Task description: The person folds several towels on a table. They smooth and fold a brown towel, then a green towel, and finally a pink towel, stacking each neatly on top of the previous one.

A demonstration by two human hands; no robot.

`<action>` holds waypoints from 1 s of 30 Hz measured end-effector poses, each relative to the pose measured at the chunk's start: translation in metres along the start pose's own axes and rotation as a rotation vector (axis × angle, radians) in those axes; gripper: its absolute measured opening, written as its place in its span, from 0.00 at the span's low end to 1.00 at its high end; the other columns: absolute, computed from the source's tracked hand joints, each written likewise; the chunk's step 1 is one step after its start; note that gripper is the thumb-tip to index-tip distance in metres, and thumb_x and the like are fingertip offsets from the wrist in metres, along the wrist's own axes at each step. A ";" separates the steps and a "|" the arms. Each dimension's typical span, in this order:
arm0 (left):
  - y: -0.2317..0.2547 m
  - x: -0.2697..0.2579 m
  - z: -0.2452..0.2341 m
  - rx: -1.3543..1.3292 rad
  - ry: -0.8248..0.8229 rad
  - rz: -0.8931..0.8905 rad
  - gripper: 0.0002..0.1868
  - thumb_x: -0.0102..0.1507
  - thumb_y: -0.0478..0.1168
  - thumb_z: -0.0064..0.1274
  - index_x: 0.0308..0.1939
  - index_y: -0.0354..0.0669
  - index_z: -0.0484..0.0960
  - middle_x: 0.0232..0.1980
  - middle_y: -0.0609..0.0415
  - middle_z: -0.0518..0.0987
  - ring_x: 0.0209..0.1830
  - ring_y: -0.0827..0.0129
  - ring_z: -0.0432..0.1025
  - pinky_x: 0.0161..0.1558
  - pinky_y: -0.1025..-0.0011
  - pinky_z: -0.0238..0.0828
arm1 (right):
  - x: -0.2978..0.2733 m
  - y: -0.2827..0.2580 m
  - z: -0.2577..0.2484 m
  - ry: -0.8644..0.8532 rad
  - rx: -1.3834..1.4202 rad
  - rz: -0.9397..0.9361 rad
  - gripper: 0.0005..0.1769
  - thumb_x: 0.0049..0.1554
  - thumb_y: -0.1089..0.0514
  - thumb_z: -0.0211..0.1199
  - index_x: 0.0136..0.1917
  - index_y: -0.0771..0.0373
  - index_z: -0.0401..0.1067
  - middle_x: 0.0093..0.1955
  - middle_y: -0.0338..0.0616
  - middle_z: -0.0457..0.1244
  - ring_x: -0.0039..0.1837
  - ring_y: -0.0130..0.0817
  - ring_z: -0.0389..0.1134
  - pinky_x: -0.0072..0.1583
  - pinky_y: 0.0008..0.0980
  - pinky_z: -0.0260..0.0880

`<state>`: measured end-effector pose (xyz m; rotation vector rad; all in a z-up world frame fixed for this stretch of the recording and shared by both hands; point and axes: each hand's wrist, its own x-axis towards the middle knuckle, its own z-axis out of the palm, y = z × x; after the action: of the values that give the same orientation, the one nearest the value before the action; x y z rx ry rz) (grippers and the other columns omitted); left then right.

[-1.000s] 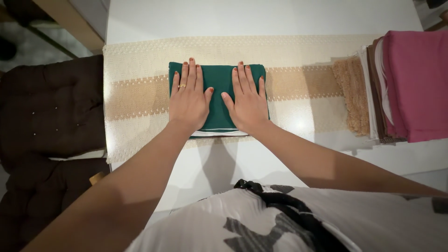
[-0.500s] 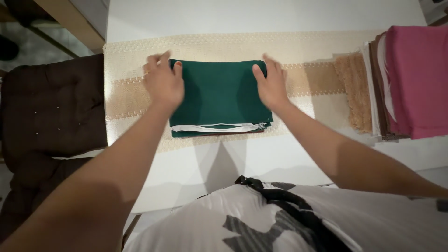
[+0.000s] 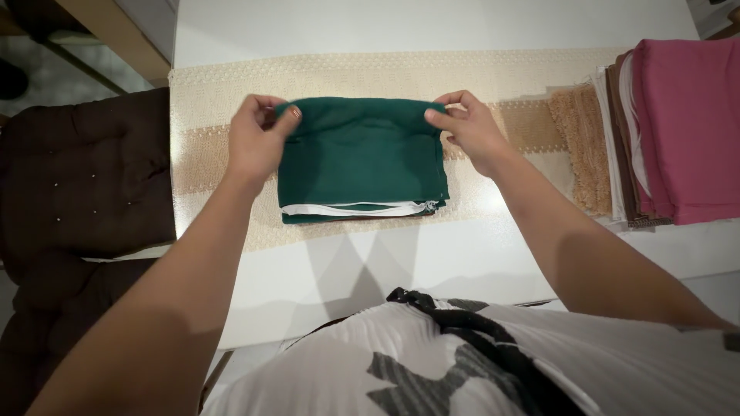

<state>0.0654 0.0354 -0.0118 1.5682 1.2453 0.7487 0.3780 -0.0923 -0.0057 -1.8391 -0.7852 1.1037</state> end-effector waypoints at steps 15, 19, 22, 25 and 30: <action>0.009 -0.067 0.059 1.002 -0.033 0.426 0.39 0.72 0.58 0.38 0.80 0.38 0.50 0.84 0.46 0.44 0.84 0.56 0.38 0.79 0.51 0.34 | -0.053 0.026 0.079 0.188 -0.993 -0.597 0.41 0.69 0.39 0.48 0.83 0.66 0.46 0.87 0.54 0.34 0.87 0.48 0.34 0.80 0.59 0.36; -0.003 -0.075 0.055 1.047 -0.112 0.312 0.43 0.70 0.65 0.30 0.80 0.42 0.44 0.84 0.49 0.40 0.83 0.60 0.35 0.77 0.52 0.31 | -0.057 0.038 0.077 0.168 -1.048 -0.538 0.45 0.67 0.34 0.45 0.84 0.64 0.39 0.87 0.52 0.31 0.87 0.46 0.31 0.79 0.60 0.34; -0.007 -0.071 0.053 1.055 -0.118 0.318 0.44 0.70 0.66 0.28 0.80 0.42 0.42 0.84 0.49 0.39 0.83 0.61 0.34 0.78 0.54 0.30 | -0.054 0.039 0.077 0.179 -1.016 -0.542 0.47 0.66 0.33 0.44 0.84 0.64 0.37 0.87 0.54 0.29 0.86 0.47 0.30 0.79 0.60 0.34; -0.001 -0.070 0.055 1.007 -0.109 0.325 0.43 0.70 0.62 0.33 0.80 0.41 0.44 0.84 0.49 0.39 0.84 0.60 0.34 0.78 0.51 0.29 | -0.048 0.036 0.073 0.107 -0.958 -0.492 0.47 0.65 0.34 0.45 0.84 0.63 0.36 0.87 0.53 0.28 0.86 0.48 0.29 0.78 0.59 0.35; 0.030 -0.081 0.089 0.998 0.047 0.448 0.32 0.62 0.41 0.52 0.71 0.46 0.67 0.80 0.48 0.55 0.82 0.57 0.46 0.75 0.38 0.29 | -0.049 0.034 0.034 0.029 -0.857 -0.505 0.39 0.65 0.47 0.55 0.82 0.63 0.47 0.87 0.51 0.39 0.86 0.47 0.38 0.79 0.59 0.34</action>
<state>0.1317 -0.0692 -0.0074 2.7123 1.4055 0.4209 0.3299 -0.1367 -0.0257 -2.1099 -1.7760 0.4159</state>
